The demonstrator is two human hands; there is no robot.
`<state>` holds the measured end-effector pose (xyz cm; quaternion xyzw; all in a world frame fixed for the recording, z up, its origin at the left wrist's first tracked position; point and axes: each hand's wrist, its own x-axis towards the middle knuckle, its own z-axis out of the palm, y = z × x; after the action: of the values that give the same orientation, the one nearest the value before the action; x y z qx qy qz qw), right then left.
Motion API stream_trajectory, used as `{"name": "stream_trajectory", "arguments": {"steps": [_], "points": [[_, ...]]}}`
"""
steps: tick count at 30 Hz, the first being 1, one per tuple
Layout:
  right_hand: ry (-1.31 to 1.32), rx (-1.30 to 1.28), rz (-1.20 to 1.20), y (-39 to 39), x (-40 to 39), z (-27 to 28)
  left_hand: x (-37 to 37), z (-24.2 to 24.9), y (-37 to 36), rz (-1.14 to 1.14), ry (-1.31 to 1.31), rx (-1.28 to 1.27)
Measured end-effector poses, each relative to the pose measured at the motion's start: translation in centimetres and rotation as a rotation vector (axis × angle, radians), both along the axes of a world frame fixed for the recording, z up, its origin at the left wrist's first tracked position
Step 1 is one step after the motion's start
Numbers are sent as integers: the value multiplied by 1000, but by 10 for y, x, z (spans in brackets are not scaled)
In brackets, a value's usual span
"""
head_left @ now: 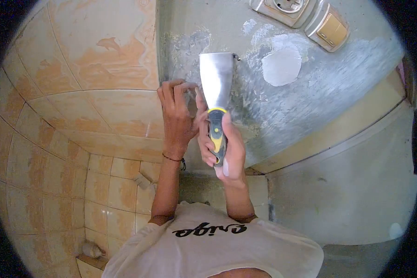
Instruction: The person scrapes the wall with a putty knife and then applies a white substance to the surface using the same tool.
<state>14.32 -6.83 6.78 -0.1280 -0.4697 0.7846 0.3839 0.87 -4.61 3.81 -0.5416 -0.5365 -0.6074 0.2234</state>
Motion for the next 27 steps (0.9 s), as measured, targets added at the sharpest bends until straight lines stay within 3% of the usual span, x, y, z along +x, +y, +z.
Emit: {"name": "stream_trajectory", "arguments": {"steps": [5,8,15,17,18,21,24,27], "points": [[146,70,-178,-6,-3,-2,0,-3,6,49,2,27],[79,217,-295,0,-3,-4,-1,-3,5,48,41,33],[-2,186,-151,2,11,8,0,-4,6,43,33,28],[-185,510,-378,9,4,-4,-1,-6,8,50,42,33],[-180,511,-382,8,3,-3,-1,-7,9,47,33,33],[310,97,-111,6,-8,-1,-1,-9,11,54,9,27],[341,48,28,6,-5,2,-1,-8,10,64,-1,15],[198,80,-25,4,-6,3,0,-11,12,53,-21,2]]}}
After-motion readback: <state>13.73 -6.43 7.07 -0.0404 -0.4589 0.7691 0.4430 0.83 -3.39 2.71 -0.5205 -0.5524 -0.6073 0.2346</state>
